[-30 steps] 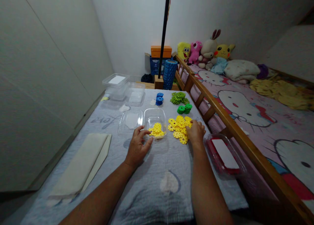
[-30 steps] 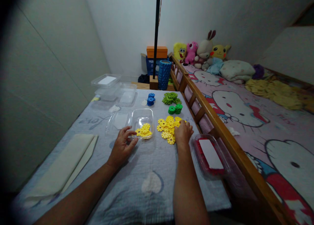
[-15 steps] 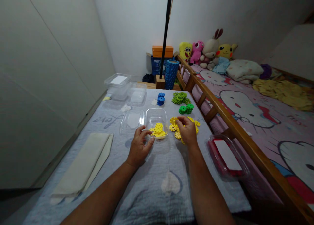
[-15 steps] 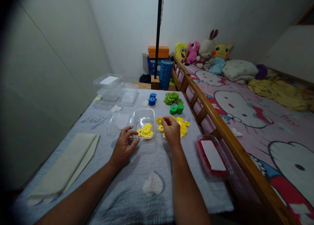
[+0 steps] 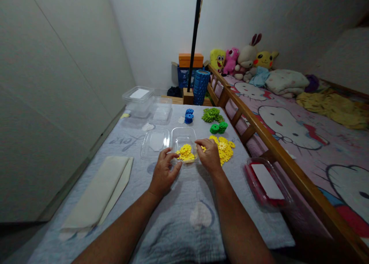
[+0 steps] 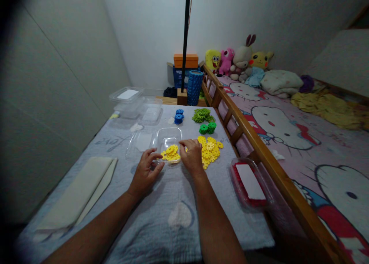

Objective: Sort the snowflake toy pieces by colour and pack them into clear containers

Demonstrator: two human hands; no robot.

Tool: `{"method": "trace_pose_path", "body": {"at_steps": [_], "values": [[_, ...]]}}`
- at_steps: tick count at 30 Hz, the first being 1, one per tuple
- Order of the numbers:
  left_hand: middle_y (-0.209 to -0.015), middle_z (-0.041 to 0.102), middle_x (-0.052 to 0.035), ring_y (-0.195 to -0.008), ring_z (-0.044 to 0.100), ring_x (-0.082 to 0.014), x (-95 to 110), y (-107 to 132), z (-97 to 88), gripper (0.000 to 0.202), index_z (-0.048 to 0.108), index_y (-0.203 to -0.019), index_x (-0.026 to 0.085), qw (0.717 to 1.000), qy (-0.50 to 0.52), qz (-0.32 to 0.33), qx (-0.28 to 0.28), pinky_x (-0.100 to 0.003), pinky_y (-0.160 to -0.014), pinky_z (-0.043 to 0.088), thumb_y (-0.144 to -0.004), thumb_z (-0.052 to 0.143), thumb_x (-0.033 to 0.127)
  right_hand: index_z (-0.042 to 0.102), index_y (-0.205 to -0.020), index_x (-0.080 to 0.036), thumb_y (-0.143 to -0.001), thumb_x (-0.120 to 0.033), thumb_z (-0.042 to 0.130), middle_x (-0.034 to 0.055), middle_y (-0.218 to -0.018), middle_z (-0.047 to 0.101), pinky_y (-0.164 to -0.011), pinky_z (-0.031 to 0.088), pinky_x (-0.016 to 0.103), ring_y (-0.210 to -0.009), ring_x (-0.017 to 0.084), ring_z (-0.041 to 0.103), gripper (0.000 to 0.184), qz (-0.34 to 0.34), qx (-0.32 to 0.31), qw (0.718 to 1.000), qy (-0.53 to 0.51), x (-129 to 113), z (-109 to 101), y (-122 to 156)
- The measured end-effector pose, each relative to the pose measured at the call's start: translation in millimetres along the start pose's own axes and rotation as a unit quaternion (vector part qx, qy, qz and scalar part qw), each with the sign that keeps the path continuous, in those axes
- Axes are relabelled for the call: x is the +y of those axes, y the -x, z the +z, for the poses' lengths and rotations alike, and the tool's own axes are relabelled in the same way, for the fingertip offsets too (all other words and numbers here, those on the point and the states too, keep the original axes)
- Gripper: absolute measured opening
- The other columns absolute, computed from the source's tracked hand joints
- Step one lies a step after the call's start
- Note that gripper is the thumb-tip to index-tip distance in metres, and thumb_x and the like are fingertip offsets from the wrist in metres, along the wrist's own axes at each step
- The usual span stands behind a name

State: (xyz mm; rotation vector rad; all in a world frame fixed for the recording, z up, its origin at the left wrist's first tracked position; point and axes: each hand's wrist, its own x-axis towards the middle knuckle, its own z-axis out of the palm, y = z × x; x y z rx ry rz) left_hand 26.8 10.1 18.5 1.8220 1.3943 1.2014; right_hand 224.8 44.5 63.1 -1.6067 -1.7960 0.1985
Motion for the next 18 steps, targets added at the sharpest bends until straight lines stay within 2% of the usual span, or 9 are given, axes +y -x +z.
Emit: {"method": "trace_pose_path", "body": {"at_steps": [3, 5, 9, 14, 18], "values": [[-0.135, 0.051, -0.0136, -0.125, 0.058, -0.0285, 0, 1, 0.0, 0.024, 0.068, -0.104, 0.021, 1.0, 0.002, -0.002, -0.003, -0.036, -0.083, 0.06, -0.089, 0.062, 0.039, 0.076, -0.099, -0.019, -0.091, -0.015, 0.048, 0.0084, -0.103, 0.074, -0.094, 0.041, 0.034, -0.101, 0.023, 0.06, 0.029, 0.055, 0.052, 0.997, 0.033, 23, -12, -4], [-0.134, 0.051, -0.0138, -0.125, 0.057, -0.0286, 0, 1, 0.1, 0.025, 0.068, -0.104, 0.021, 1.0, 0.002, -0.001, -0.004, -0.037, -0.083, 0.06, -0.089, 0.062, 0.039, 0.076, -0.102, -0.017, -0.091, -0.015, 0.049, 0.0104, -0.109, 0.073, -0.098, 0.039, 0.036, -0.106, 0.025, 0.059, 0.029, 0.104, 0.064, 0.989, 0.081, 40, -19, -4], [-0.134, 0.05, -0.0135, -0.124, 0.058, -0.0284, 0, 1, 0.4, 0.024, 0.068, -0.104, 0.021, 1.0, 0.002, -0.001, -0.001, -0.036, -0.082, 0.06, -0.089, 0.062, 0.039, 0.076, -0.111, -0.02, -0.09, -0.024, 0.055, 0.0131, -0.122, 0.066, -0.1, 0.038, 0.042, -0.116, 0.03, 0.052, 0.03, 0.177, 0.021, 0.97, 0.163, 58, -21, -1], [-0.133, 0.051, -0.0133, -0.125, 0.058, -0.0287, -1, 0, 0.8, 0.024, 0.068, -0.103, 0.021, 1.0, 0.001, 0.001, -0.003, -0.036, -0.081, 0.06, -0.089, 0.062, 0.04, 0.07, -0.127, -0.024, -0.088, -0.032, 0.06, 0.0115, -0.147, 0.052, -0.108, 0.032, 0.05, -0.13, 0.035, 0.043, 0.04, 0.138, -0.046, 0.968, 0.207, 52, -7, 4], [-0.134, 0.051, -0.0135, -0.126, 0.057, -0.0288, -1, 0, 0.8, 0.024, 0.069, -0.103, 0.021, 1.0, -0.001, 0.002, 0.0, -0.036, -0.082, 0.059, -0.089, 0.062, 0.04, 0.07, -0.121, -0.021, -0.088, -0.037, 0.062, 0.0128, -0.155, 0.045, -0.116, 0.02, 0.059, -0.141, 0.038, 0.032, 0.037, 0.107, -0.049, 0.963, 0.241, 47, 6, 4]]}}
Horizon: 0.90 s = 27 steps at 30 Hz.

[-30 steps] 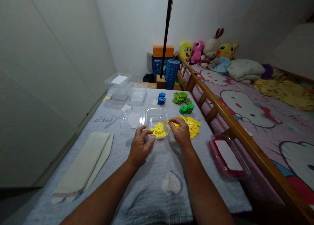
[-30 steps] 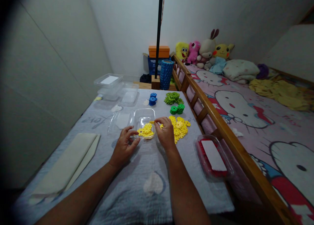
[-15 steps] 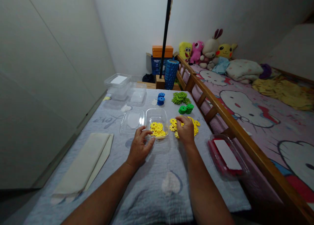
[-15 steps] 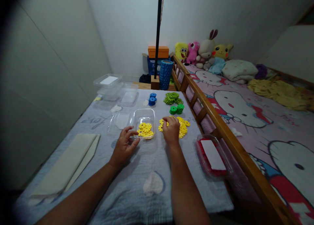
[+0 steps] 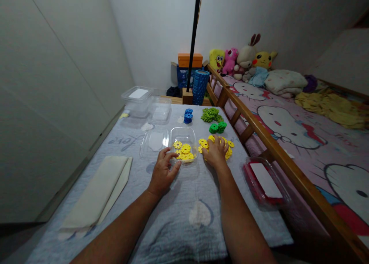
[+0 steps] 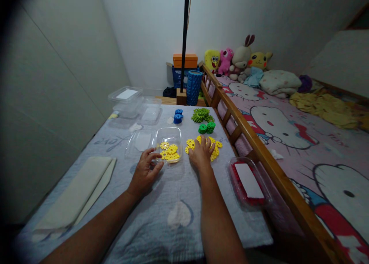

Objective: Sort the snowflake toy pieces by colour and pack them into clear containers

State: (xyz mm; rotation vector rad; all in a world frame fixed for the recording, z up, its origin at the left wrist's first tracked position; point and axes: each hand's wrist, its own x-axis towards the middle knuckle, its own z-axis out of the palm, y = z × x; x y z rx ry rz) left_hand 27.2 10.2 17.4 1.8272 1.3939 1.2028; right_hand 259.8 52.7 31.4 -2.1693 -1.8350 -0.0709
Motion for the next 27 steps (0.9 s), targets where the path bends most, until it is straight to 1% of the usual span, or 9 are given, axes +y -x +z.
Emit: {"method": "trace_pose_path", "body": {"at_steps": [3, 6, 9, 13, 16, 18, 20, 23, 27], "values": [[-0.133, 0.052, -0.0132, -0.125, 0.057, -0.0288, 0, 0, -0.2, 0.023, 0.068, -0.103, 0.022, 1.0, -0.001, 0.002, 0.001, -0.036, -0.082, 0.059, -0.089, 0.062, 0.039, 0.071, -0.115, -0.02, -0.089, -0.038, 0.062, 0.0138, -0.155, 0.045, -0.116, 0.017, 0.061, -0.142, 0.038, 0.03, 0.034, 0.001, 0.003, 1.0, 0.002, -2, 4, 0], [-0.133, 0.052, -0.0131, -0.125, 0.058, -0.0285, 0, 0, -0.4, 0.023, 0.068, -0.103, 0.022, 1.0, -0.003, 0.004, 0.0, -0.036, -0.082, 0.059, -0.089, 0.062, 0.039, 0.073, -0.112, -0.02, -0.088, -0.036, 0.064, 0.0137, -0.153, 0.048, -0.116, 0.017, 0.06, -0.142, 0.037, 0.031, 0.03, 0.009, 0.002, 1.0, -0.003, -2, 6, -1], [-0.134, 0.052, -0.0134, -0.126, 0.057, -0.0286, 0, 0, -0.4, 0.023, 0.068, -0.104, 0.022, 1.0, -0.005, 0.003, 0.0, -0.036, -0.083, 0.059, -0.09, 0.062, 0.039, 0.075, -0.107, -0.022, -0.088, -0.033, 0.065, 0.0127, -0.148, 0.053, -0.115, 0.018, 0.058, -0.14, 0.036, 0.033, 0.025, 0.011, 0.011, 1.0, -0.015, -3, 6, -1], [-0.133, 0.052, -0.0133, -0.126, 0.057, -0.0288, 1, -1, -0.2, 0.023, 0.069, -0.102, 0.022, 1.0, -0.005, 0.003, 0.001, -0.036, -0.081, 0.06, -0.089, 0.062, 0.039, 0.079, -0.094, -0.024, -0.091, -0.027, 0.061, 0.0098, -0.132, 0.062, -0.111, 0.023, 0.052, -0.13, 0.032, 0.04, 0.019, 0.016, 0.054, 0.997, -0.052, -2, 2, -3], [-0.132, 0.052, -0.0132, -0.126, 0.057, -0.0286, 1, 0, 0.1, 0.023, 0.069, -0.102, 0.022, 1.0, -0.003, 0.002, 0.002, -0.035, -0.08, 0.06, -0.089, 0.062, 0.039, 0.08, -0.092, -0.024, -0.092, -0.025, 0.059, 0.0097, -0.115, 0.066, -0.102, 0.031, 0.045, -0.113, 0.028, 0.047, 0.021, 0.032, 0.104, 0.99, -0.093, -4, -7, -5], [-0.133, 0.052, -0.0131, -0.126, 0.057, -0.0284, 0, 0, 0.3, 0.023, 0.069, -0.102, 0.022, 1.0, -0.002, 0.003, 0.001, -0.035, -0.081, 0.06, -0.089, 0.062, 0.039, 0.08, -0.097, -0.024, -0.094, -0.025, 0.057, 0.009, -0.104, 0.066, -0.095, 0.035, 0.04, -0.103, 0.026, 0.05, 0.023, 0.013, 0.131, 0.983, -0.131, -8, -15, -4], [-0.133, 0.052, -0.0132, -0.126, 0.058, -0.0284, 0, 0, 0.5, 0.023, 0.069, -0.103, 0.022, 1.0, -0.001, 0.005, 0.003, -0.035, -0.081, 0.06, -0.089, 0.062, 0.039, 0.078, -0.1, -0.023, -0.096, -0.024, 0.055, 0.0076, -0.098, 0.066, -0.091, 0.036, 0.036, -0.099, 0.024, 0.051, 0.024, -0.035, 0.138, 0.976, -0.168, -16, -21, -1], [-0.133, 0.052, -0.0132, -0.125, 0.058, -0.0283, -1, 0, 0.7, 0.023, 0.069, -0.103, 0.022, 1.0, 0.002, 0.007, 0.004, -0.035, -0.081, 0.06, -0.089, 0.062, 0.039, 0.077, -0.099, -0.024, -0.097, -0.023, 0.055, 0.0052, -0.096, 0.069, -0.09, 0.035, 0.034, -0.097, 0.022, 0.053, 0.022, -0.1, 0.115, 0.97, -0.189, -32, -24, 3], [-0.133, 0.052, -0.0128, -0.123, 0.059, -0.0275, 0, 0, 0.4, 0.023, 0.069, -0.104, 0.022, 1.0, 0.001, 0.005, 0.002, -0.035, -0.082, 0.06, -0.089, 0.062, 0.039, 0.077, -0.097, -0.025, -0.095, -0.021, 0.058, 0.0042, -0.097, 0.072, -0.089, 0.034, 0.035, -0.098, 0.023, 0.054, 0.019, -0.122, 0.08, 0.973, -0.18, -46, -20, 5]]}}
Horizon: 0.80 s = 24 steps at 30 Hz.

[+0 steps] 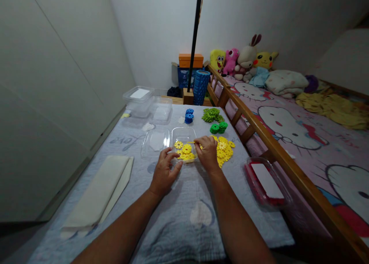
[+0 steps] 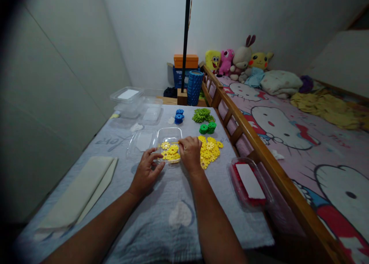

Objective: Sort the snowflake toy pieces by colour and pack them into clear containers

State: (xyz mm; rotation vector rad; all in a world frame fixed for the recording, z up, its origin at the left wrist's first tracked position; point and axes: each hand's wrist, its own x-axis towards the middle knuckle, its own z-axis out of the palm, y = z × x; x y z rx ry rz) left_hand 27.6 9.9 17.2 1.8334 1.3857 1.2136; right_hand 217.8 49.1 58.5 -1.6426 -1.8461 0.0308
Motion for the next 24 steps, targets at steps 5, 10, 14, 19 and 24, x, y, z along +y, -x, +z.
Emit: {"method": "trace_pose_path", "body": {"at_steps": [5, 10, 14, 19, 24], "values": [[-0.134, 0.051, -0.0132, -0.124, 0.058, -0.0281, 2, -1, -0.8, 0.022, 0.068, -0.103, 0.021, 1.0, 0.003, -0.002, -0.005, -0.036, -0.082, 0.06, -0.089, 0.062, 0.038, 0.077, -0.102, -0.022, -0.092, -0.015, 0.053, 0.0056, -0.102, 0.072, -0.093, 0.037, 0.034, -0.101, 0.022, 0.056, 0.027, 0.02, 0.0, 0.999, -0.029, 9, -5, -3], [-0.134, 0.051, -0.0132, -0.127, 0.056, -0.0285, 1, 0, -0.4, 0.022, 0.068, -0.103, 0.021, 1.0, 0.005, -0.003, -0.006, -0.035, -0.081, 0.06, -0.089, 0.062, 0.037, 0.077, -0.103, -0.019, -0.091, -0.013, 0.048, 0.0092, -0.112, 0.07, -0.097, 0.037, 0.037, -0.109, 0.025, 0.054, 0.032, 0.118, 0.017, 0.992, 0.034, 30, -11, -4], [-0.135, 0.05, -0.0136, -0.126, 0.057, -0.0281, -1, 0, 0.2, 0.023, 0.068, -0.105, 0.021, 1.0, -0.003, -0.001, -0.007, -0.035, -0.082, 0.059, -0.09, 0.062, 0.037, 0.077, -0.107, -0.022, -0.09, -0.027, 0.059, 0.0106, -0.127, 0.064, -0.1, 0.033, 0.044, -0.117, 0.031, 0.047, 0.025, 0.138, -0.054, 0.982, 0.121, 34, -8, 2], [-0.134, 0.051, -0.0132, -0.124, 0.059, -0.0279, -2, 0, 0.0, 0.022, 0.068, -0.104, 0.021, 1.0, -0.013, 0.008, -0.002, -0.035, -0.081, 0.06, -0.09, 0.062, 0.036, 0.075, -0.112, -0.019, -0.086, -0.033, 0.065, 0.0125, -0.139, 0.057, -0.107, 0.026, 0.049, -0.127, 0.034, 0.04, 0.031, 0.108, -0.13, 0.971, 0.172, 31, -1, 7], [-0.134, 0.051, -0.0134, -0.124, 0.059, -0.0284, -1, 0, -0.3, 0.022, 0.069, -0.104, 0.021, 1.0, -0.006, 0.007, -0.002, -0.035, -0.08, 0.06, -0.089, 0.062, 0.036, 0.073, -0.112, -0.02, -0.085, -0.027, 0.065, 0.0128, -0.135, 0.058, -0.105, 0.028, 0.046, -0.125, 0.032, 0.041, 0.029, 0.113, -0.138, 0.969, 0.171, 30, 0, 7]]}}
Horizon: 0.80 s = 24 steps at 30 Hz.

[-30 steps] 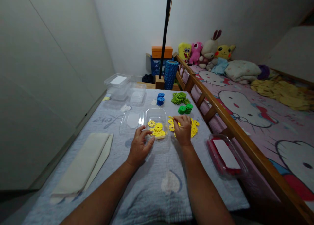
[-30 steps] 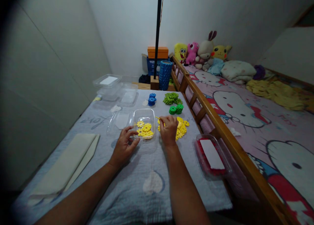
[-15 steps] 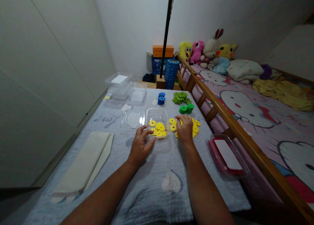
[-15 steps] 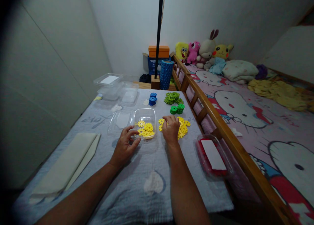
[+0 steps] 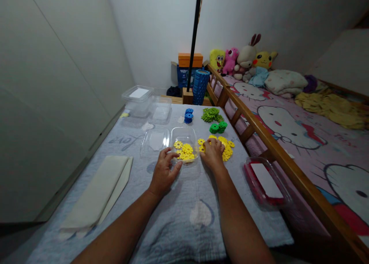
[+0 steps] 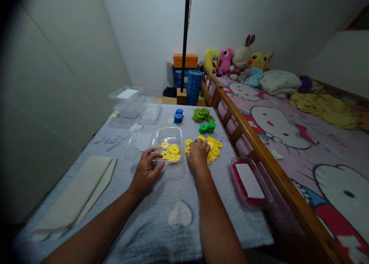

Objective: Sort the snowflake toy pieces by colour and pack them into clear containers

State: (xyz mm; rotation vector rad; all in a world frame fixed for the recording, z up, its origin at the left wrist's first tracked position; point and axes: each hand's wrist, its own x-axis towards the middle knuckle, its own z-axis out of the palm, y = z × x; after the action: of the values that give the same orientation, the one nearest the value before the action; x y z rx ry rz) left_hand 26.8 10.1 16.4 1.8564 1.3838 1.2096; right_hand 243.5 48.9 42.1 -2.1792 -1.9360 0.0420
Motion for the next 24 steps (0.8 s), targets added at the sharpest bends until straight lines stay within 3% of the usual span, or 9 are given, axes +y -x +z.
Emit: {"method": "trace_pose_path", "body": {"at_steps": [3, 6, 9, 13, 17, 24], "values": [[-0.134, 0.051, -0.0136, -0.126, 0.057, -0.0288, 0, 0, 0.3, 0.023, 0.068, -0.105, 0.021, 1.0, 0.007, -0.005, -0.003, -0.036, -0.082, 0.06, -0.089, 0.062, 0.037, 0.074, -0.11, -0.022, -0.087, -0.024, 0.063, 0.0115, -0.125, 0.063, -0.099, 0.031, 0.043, -0.117, 0.03, 0.047, 0.025, 0.002, 0.014, 0.999, -0.032, 1, -1, 0], [-0.134, 0.05, -0.0136, -0.126, 0.057, -0.0286, 1, 0, 0.4, 0.023, 0.068, -0.105, 0.021, 1.0, 0.013, -0.009, -0.003, -0.036, -0.083, 0.059, -0.09, 0.062, 0.037, 0.075, -0.096, -0.022, -0.09, -0.02, 0.057, 0.0088, -0.108, 0.07, -0.091, 0.035, 0.039, -0.106, 0.026, 0.053, 0.019, 0.013, 0.032, 0.995, -0.097, 5, -6, -3], [-0.135, 0.05, -0.0137, -0.126, 0.057, -0.0288, 1, 0, 0.4, 0.024, 0.068, -0.104, 0.021, 1.0, 0.016, -0.011, -0.004, -0.036, -0.083, 0.059, -0.089, 0.062, 0.038, 0.071, -0.086, -0.02, -0.09, -0.019, 0.055, 0.0061, -0.095, 0.071, -0.087, 0.039, 0.035, -0.094, 0.022, 0.058, 0.017, 0.007, 0.094, 0.975, -0.202, 8, -16, -7], [-0.134, 0.05, -0.0138, -0.127, 0.056, -0.0293, 0, -1, 0.7, 0.024, 0.069, -0.104, 0.021, 1.0, 0.013, -0.012, -0.006, -0.036, -0.083, 0.059, -0.089, 0.062, 0.038, 0.069, -0.082, -0.021, -0.09, -0.02, 0.057, 0.0046, -0.09, 0.07, -0.088, 0.041, 0.034, -0.092, 0.021, 0.058, 0.014, -0.056, 0.174, 0.944, -0.273, 0, -34, -10], [-0.134, 0.051, -0.0137, -0.124, 0.058, -0.0283, 0, -1, 1.3, 0.024, 0.069, -0.104, 0.021, 1.0, 0.014, -0.009, -0.004, -0.036, -0.084, 0.059, -0.089, 0.062, 0.038, 0.072, -0.086, -0.023, -0.089, -0.018, 0.061, 0.0047, -0.097, 0.07, -0.092, 0.039, 0.037, -0.1, 0.024, 0.055, 0.012, -0.118, 0.118, 0.961, -0.221, -21, -41, -14], [-0.133, 0.051, -0.0136, -0.125, 0.058, -0.029, -1, -1, 0.9, 0.023, 0.069, -0.103, 0.021, 1.0, 0.014, -0.004, 0.001, -0.036, -0.083, 0.06, -0.089, 0.062, 0.038, 0.076, -0.088, -0.024, -0.086, -0.019, 0.068, 0.0078, -0.121, 0.063, -0.102, 0.031, 0.044, -0.119, 0.028, 0.045, 0.009, -0.162, 0.063, 0.98, -0.099, -40, -27, -29]]}}
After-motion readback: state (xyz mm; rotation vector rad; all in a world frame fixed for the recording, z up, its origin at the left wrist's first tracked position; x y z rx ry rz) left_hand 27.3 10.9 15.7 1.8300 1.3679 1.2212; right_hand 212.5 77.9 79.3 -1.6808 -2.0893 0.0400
